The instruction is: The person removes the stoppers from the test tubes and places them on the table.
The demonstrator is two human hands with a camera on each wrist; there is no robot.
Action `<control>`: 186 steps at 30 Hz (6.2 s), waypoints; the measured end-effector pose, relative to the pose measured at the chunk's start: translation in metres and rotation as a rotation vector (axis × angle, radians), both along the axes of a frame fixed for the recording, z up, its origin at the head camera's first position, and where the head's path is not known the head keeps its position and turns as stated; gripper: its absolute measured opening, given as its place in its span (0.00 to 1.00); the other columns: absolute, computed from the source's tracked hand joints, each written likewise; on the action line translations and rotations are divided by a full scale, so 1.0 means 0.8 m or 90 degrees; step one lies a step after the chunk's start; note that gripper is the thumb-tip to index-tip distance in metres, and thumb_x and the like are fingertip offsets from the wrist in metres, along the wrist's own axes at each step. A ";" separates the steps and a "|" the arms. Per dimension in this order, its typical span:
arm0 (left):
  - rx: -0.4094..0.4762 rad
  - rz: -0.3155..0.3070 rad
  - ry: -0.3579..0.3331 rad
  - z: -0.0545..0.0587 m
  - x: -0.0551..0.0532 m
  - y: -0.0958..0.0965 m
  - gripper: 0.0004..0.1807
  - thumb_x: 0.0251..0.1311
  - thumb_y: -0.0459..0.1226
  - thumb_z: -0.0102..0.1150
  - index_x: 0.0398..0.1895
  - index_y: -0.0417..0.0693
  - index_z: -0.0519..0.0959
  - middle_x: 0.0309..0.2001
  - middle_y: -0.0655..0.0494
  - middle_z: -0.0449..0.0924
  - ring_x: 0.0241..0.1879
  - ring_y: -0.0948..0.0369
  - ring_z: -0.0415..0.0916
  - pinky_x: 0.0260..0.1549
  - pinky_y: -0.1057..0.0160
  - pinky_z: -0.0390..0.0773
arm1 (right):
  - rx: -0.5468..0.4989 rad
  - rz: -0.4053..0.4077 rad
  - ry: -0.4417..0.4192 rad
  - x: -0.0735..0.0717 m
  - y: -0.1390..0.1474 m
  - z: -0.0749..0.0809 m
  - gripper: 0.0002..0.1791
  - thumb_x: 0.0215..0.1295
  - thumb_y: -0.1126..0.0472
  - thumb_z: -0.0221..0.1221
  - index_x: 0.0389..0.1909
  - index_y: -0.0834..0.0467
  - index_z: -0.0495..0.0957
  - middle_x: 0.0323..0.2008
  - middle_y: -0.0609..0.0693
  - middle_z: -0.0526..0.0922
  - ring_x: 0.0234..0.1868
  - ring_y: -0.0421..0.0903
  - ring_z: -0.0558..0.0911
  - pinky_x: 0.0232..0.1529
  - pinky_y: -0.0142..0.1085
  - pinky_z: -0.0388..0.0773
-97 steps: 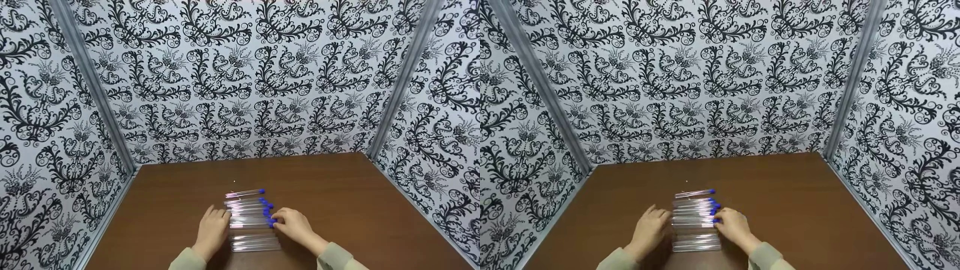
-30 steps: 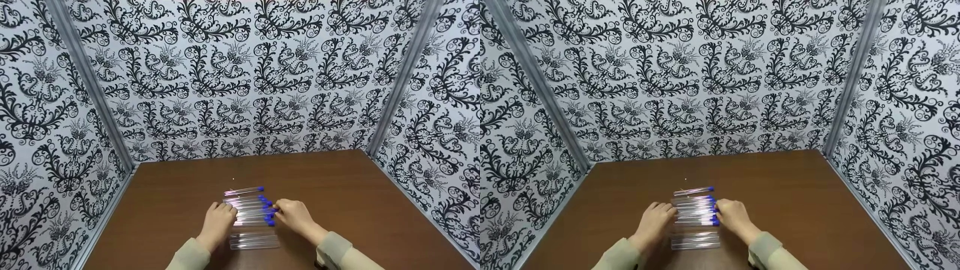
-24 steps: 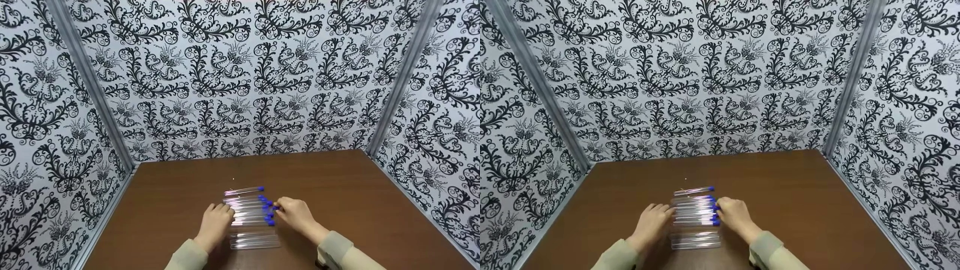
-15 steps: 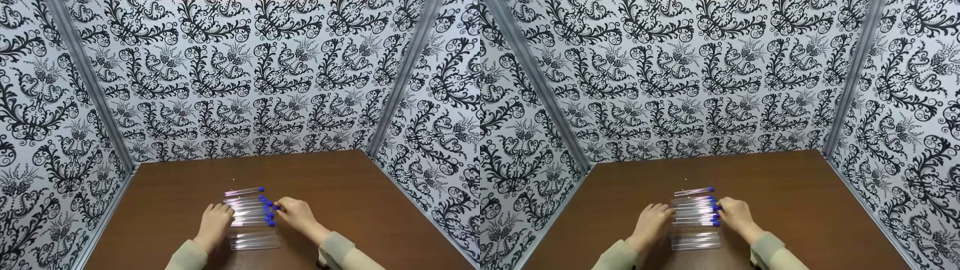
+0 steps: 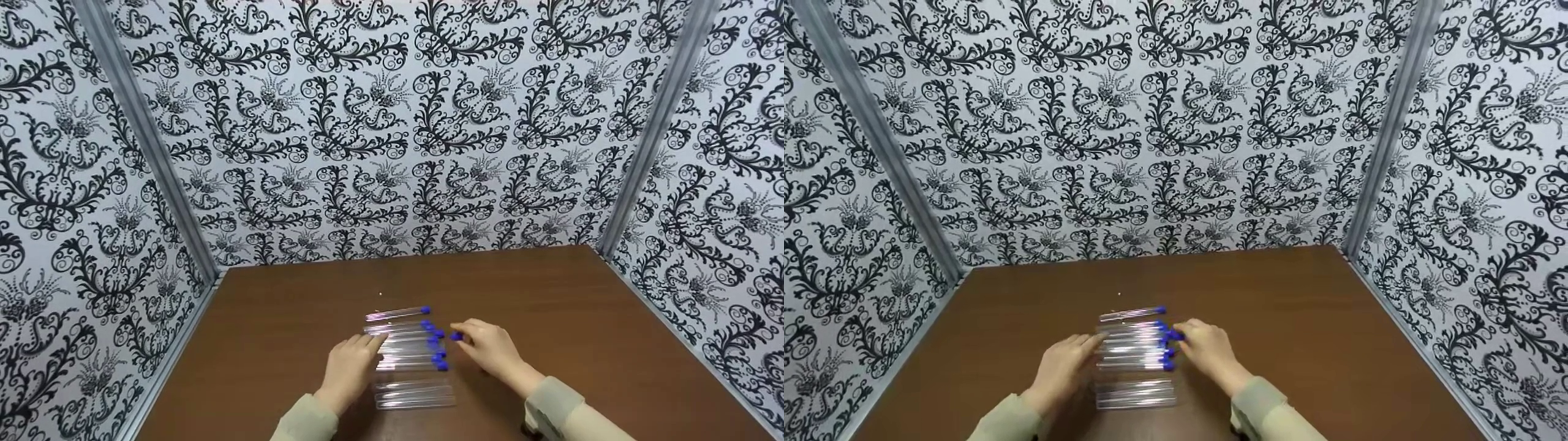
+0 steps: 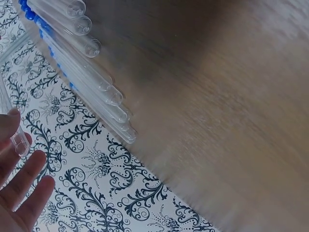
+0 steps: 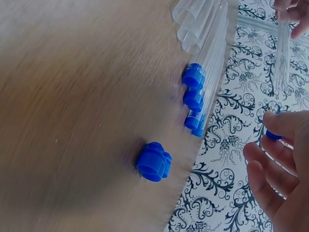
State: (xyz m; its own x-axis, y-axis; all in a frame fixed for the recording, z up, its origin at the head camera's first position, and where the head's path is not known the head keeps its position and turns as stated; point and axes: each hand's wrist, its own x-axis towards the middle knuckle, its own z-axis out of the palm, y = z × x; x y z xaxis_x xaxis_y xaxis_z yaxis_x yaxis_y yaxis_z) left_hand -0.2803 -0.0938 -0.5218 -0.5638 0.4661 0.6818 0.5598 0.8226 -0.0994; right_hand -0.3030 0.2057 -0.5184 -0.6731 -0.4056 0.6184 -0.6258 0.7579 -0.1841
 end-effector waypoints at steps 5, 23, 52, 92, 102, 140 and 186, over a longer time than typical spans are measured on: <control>0.006 -0.006 0.006 -0.001 0.001 0.000 0.17 0.42 0.35 0.74 0.38 0.50 0.83 0.33 0.59 0.82 0.30 0.59 0.79 0.26 0.61 0.78 | 0.002 -0.012 -0.013 -0.001 0.004 0.000 0.12 0.52 0.64 0.70 0.40 0.57 0.85 0.35 0.45 0.84 0.27 0.37 0.80 0.26 0.32 0.77; 0.027 -0.011 -0.064 -0.019 0.000 0.000 0.09 0.46 0.38 0.72 0.32 0.51 0.83 0.32 0.60 0.83 0.36 0.58 0.80 0.49 0.51 0.75 | 0.047 -0.021 -0.057 -0.014 0.027 -0.003 0.12 0.54 0.62 0.69 0.41 0.57 0.85 0.36 0.46 0.83 0.27 0.36 0.79 0.25 0.30 0.75; -0.004 0.013 -0.170 -0.032 0.005 0.008 0.08 0.49 0.47 0.70 0.32 0.58 0.86 0.31 0.64 0.80 0.34 0.60 0.77 0.38 0.54 0.71 | 0.027 -0.089 -0.197 -0.033 0.046 -0.029 0.09 0.58 0.60 0.67 0.40 0.56 0.86 0.37 0.47 0.86 0.30 0.41 0.81 0.31 0.36 0.78; 0.004 0.036 -0.173 -0.048 0.004 0.008 0.06 0.49 0.44 0.70 0.24 0.56 0.83 0.27 0.63 0.80 0.30 0.59 0.76 0.34 0.50 0.76 | -0.028 -0.114 -0.326 -0.037 0.050 -0.043 0.05 0.62 0.60 0.63 0.36 0.54 0.86 0.34 0.45 0.85 0.36 0.46 0.83 0.41 0.46 0.79; -0.004 0.029 -0.174 -0.053 -0.002 0.006 0.07 0.48 0.44 0.70 0.26 0.56 0.82 0.26 0.64 0.78 0.31 0.59 0.75 0.35 0.50 0.75 | -0.007 -0.112 -0.246 -0.035 0.043 -0.039 0.04 0.60 0.61 0.65 0.34 0.55 0.85 0.34 0.45 0.83 0.36 0.47 0.83 0.37 0.46 0.79; 0.025 0.079 -0.225 -0.042 0.001 -0.008 0.06 0.46 0.39 0.70 0.25 0.54 0.81 0.29 0.61 0.81 0.34 0.55 0.78 0.42 0.39 0.75 | 0.080 0.051 -0.165 -0.003 -0.019 -0.053 0.08 0.51 0.64 0.68 0.34 0.57 0.86 0.33 0.46 0.86 0.35 0.45 0.85 0.36 0.38 0.81; 0.061 0.097 -0.189 -0.030 0.001 0.000 0.11 0.42 0.38 0.72 0.32 0.53 0.84 0.32 0.59 0.81 0.33 0.56 0.77 0.35 0.51 0.66 | 0.101 0.034 -0.064 -0.005 -0.023 -0.035 0.13 0.44 0.65 0.64 0.35 0.56 0.87 0.31 0.42 0.78 0.26 0.36 0.76 0.26 0.36 0.77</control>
